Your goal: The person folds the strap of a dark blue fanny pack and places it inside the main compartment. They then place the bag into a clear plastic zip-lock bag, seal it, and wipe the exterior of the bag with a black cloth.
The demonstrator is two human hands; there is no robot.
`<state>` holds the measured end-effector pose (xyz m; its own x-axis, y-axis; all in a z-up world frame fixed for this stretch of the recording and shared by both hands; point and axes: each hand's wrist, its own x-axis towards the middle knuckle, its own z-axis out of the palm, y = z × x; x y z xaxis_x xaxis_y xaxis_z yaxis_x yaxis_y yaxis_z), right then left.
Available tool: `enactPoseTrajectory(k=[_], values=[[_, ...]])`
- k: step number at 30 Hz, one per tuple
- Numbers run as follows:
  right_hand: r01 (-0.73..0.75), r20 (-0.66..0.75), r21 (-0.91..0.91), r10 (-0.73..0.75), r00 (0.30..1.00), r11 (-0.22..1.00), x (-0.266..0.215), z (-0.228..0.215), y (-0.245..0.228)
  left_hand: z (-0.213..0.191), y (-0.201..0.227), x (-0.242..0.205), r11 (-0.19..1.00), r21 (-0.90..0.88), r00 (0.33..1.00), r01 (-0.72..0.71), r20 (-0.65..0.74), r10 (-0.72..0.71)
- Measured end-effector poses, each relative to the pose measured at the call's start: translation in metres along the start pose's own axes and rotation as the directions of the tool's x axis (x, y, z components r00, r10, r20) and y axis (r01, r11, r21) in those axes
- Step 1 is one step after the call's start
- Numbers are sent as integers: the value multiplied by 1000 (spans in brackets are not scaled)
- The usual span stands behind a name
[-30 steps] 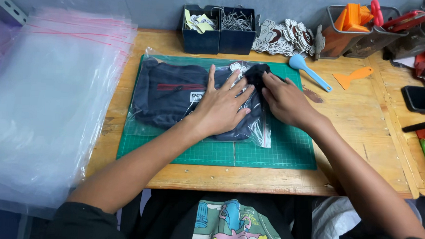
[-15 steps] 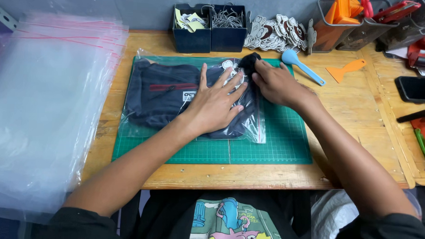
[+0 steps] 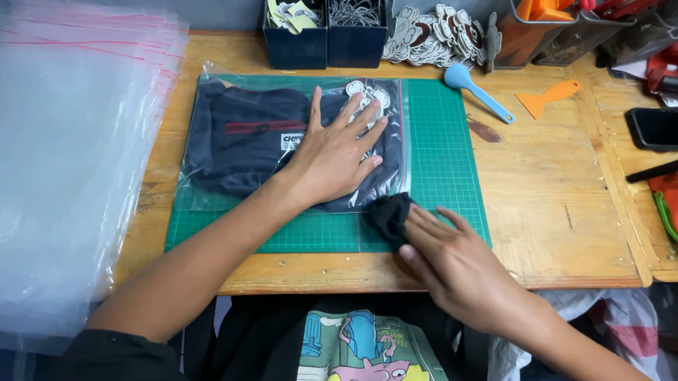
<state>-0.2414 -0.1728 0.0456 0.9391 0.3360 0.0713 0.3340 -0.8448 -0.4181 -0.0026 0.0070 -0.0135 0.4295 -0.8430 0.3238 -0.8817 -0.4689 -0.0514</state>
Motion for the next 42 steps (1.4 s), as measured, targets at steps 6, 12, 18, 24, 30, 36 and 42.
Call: enactPoseTrajectory(k=[6, 12, 18, 24, 30, 36, 42], values=[[-72, -43, 200, 82, 996, 977, 30, -2, 1, -25, 4, -2, 976, -213, 997, 45, 70, -31], [13, -362, -171, -74, 929, 985, 90, 10, 69, -12, -21, -1, 916, -395, 998, 64, 44, -51], [122, -534, 453, 159, 830, 883, 139, -46, 73, -19, -19, 8, 313, -949, 969, 48, -32, -245], [232, -621, 438, 105, 777, 868, 151, -40, 81, -38, -3, 11, 280, -960, 906, 29, -93, -412], [37, -205, 950, 532, 821, 309, 153, -22, 96, 5, -31, 18, 277, -940, 902, 199, 65, -427], [-354, 249, 889, 342, 906, 290, 140, -49, 73, -60, -15, 4, 189, -865, 884, 465, 444, -144], [-151, 45, 957, 387, 921, 247, 151, -1, 136, -49, -24, 6, 413, -814, 899, 408, 279, -337]])
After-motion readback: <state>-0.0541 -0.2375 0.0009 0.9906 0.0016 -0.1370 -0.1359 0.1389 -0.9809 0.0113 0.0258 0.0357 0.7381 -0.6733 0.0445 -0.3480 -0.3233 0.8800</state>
